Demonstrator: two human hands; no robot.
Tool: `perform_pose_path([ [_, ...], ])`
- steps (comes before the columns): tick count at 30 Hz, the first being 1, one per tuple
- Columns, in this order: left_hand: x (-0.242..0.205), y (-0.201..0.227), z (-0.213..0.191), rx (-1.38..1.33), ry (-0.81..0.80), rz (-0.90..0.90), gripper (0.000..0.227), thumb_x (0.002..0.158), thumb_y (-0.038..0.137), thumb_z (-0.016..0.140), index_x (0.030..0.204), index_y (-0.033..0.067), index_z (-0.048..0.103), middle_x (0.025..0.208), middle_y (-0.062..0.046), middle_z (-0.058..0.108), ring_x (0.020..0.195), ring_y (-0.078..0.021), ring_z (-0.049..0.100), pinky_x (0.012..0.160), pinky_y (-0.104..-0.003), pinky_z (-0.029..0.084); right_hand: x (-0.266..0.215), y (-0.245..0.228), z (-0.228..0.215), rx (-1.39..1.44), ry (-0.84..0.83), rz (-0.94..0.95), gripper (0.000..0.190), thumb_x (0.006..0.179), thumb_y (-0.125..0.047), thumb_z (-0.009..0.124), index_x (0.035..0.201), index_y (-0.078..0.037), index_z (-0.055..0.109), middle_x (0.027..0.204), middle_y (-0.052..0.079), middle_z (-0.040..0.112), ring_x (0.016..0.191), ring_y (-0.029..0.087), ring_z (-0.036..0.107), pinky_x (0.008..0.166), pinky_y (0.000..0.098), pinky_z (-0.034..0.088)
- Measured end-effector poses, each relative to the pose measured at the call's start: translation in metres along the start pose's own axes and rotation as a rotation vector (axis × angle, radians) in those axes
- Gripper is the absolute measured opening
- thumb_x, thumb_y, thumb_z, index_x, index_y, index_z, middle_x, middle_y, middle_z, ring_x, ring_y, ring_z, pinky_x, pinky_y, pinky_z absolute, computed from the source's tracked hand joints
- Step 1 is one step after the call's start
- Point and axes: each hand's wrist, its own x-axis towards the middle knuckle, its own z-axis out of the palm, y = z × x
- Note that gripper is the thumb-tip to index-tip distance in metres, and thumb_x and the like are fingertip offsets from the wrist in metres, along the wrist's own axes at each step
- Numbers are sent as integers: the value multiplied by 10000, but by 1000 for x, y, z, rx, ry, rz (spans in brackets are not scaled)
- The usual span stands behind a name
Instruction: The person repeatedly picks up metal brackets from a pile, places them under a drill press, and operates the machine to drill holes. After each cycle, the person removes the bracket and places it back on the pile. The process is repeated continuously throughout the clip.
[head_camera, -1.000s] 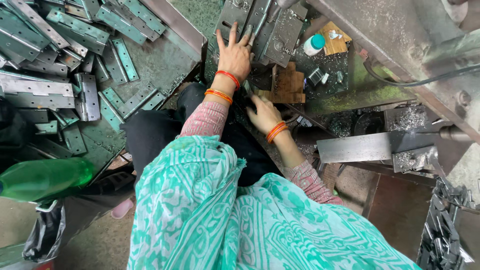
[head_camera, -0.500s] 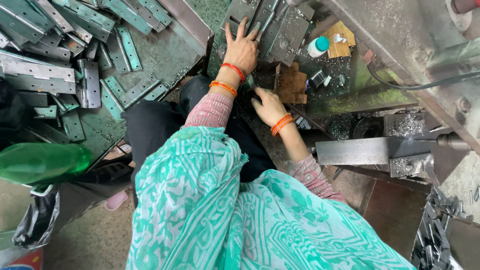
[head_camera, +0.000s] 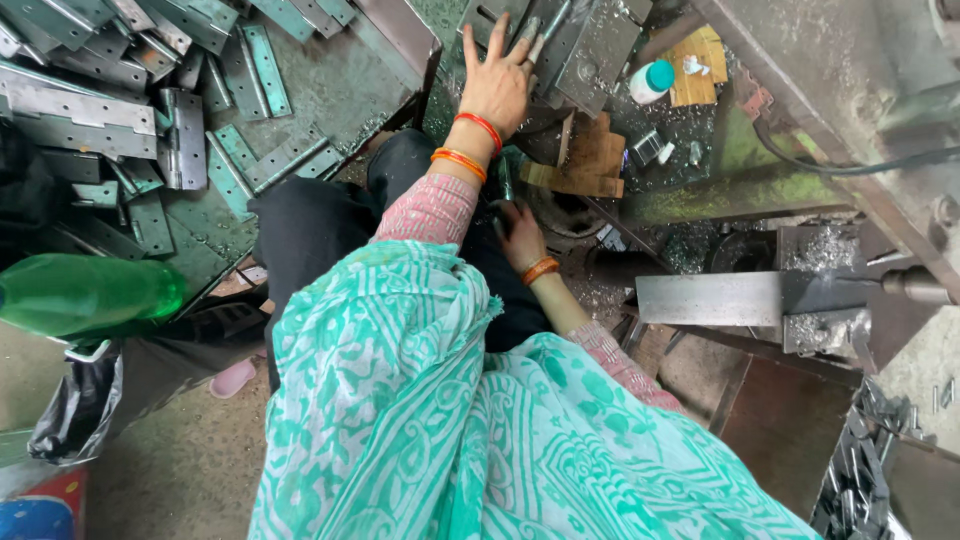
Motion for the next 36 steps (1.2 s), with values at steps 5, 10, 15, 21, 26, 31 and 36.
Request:
perform_pose_path([
  [5,14,-6,7,175,-36,-16,489,1003,188,485,1473,95,583,1608,-17,422,1556,-368,154,1150,-799,10,49,-25,-62,-49,-63,-123,428,936,-216,665,1317,-36,595,1222,263,650,1143,486,630,984,504,512],
  [10,45,-2,18,188,25,-50,512,982,196,466,1477,97,553,1609,-21,421,1528,-368,180,1130,-808,17,64,-37,-88,-115,-89,-115,352,979,-213,631,1302,-73,632,1215,240,673,1139,469,645,988,504,516],
  [15,47,-5,24,162,37,-58,572,1002,192,454,1568,111,480,1576,-35,444,1542,-368,186,1156,-799,29,17,-16,-8,20,16,-75,345,957,-190,654,1297,-137,639,1235,256,642,1107,470,632,939,503,527],
  [21,37,-1,25,167,81,-53,541,1014,179,470,1546,92,503,1603,-37,442,1544,-371,201,1165,-796,45,11,12,5,103,-2,-71,367,939,-173,689,1293,-92,636,1259,260,635,1136,465,627,968,483,529],
  [26,57,-3,39,177,32,-70,531,1041,161,466,1563,74,516,1543,-58,505,1565,-372,188,1177,-794,52,53,-3,-65,-13,-86,-119,455,975,-238,652,1354,4,580,1291,282,628,1202,477,604,1014,504,497],
  [31,90,0,52,133,65,-59,513,962,146,484,1468,99,554,1549,-25,496,1523,-362,191,1135,-804,59,64,1,-65,-69,-157,-67,343,1005,-229,592,1308,-82,659,1294,228,694,1234,431,651,1066,490,524],
  [36,82,-1,57,121,150,-27,504,976,155,474,1463,96,589,1514,-45,524,1517,-378,192,1139,-802,74,12,27,23,60,38,-175,409,903,-142,668,1302,-61,626,1280,302,594,1119,482,598,938,507,508],
])
